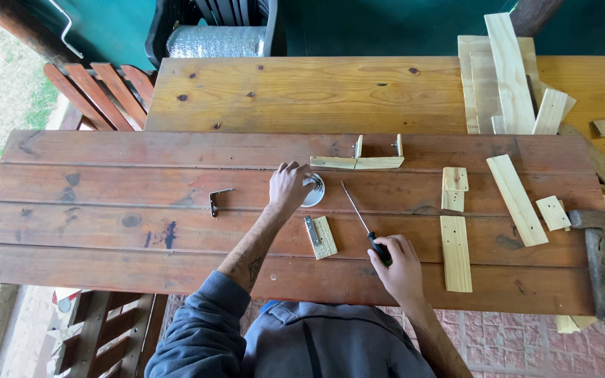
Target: The person assembles small wooden pieces with metal brackets using a screwdriver. They place brackets on wood, insert screws, and tighten them, repeating the process for multiple pieces on a wooden workbench.
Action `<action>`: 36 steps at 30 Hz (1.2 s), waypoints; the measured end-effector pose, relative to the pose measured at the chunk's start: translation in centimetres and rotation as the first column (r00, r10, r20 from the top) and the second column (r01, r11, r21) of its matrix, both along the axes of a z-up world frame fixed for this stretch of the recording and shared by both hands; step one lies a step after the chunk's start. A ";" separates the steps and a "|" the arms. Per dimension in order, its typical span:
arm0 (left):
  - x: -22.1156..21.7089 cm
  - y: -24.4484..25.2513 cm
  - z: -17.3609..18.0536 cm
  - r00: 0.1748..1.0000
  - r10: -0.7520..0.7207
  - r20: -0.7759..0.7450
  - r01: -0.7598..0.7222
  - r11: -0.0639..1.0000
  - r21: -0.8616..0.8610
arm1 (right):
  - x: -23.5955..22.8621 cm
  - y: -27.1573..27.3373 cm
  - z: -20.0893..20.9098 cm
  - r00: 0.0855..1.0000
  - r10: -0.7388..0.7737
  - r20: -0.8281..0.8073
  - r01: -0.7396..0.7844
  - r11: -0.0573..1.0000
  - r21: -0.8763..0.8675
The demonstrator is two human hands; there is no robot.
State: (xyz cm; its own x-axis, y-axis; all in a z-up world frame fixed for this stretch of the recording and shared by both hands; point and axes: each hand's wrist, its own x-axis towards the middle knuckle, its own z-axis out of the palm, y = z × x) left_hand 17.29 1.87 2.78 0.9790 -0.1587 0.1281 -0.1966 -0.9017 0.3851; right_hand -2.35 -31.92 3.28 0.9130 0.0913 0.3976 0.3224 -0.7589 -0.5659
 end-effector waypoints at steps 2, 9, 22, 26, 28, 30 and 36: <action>-0.1 -0.3 -0.3 1.000 0.002 0.017 -0.002 1.000 0.009 | 0.0 0.0 0.2 1.000 0.005 -0.012 -0.005 1.000 0.005; -2.2 1.8 2.9 0.996 0.060 0.062 -0.032 0.926 -0.377 | -0.5 0.1 1.2 0.999 0.015 -0.047 -0.016 1.000 -0.023; -17.2 5.3 1.4 0.964 0.158 -0.215 -0.267 0.567 -0.779 | 0.4 -0.2 0.6 0.995 0.039 -0.097 -0.041 0.999 -0.021; -19.3 3.4 -1.5 0.968 0.027 -0.249 -0.234 0.451 -0.861 | 0.8 0.0 -0.2 0.994 0.044 -0.100 -0.048 0.998 -0.043; -19.5 2.7 -3.1 0.971 -0.032 -0.239 -0.208 0.391 -0.897 | 0.9 0.1 -0.3 0.994 0.043 -0.102 -0.048 0.998 -0.049; -19.3 2.0 -3.8 0.957 -0.086 -0.277 -0.228 0.369 -0.901 | 0.8 0.1 -0.2 0.994 0.041 -0.103 -0.046 0.998 -0.043; -19.1 0.6 -1.3 0.950 -0.045 -0.311 -0.266 0.411 -0.872 | 0.5 0.2 0.1 0.995 0.032 -0.097 -0.037 0.998 -0.055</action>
State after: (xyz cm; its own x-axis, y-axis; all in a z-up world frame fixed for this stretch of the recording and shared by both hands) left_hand -1.78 2.49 1.51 0.9931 0.0077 -0.1171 0.1172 -0.0116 0.9930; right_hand -1.82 -31.71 3.35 0.9427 0.1432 0.3015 0.2950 -0.7798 -0.5522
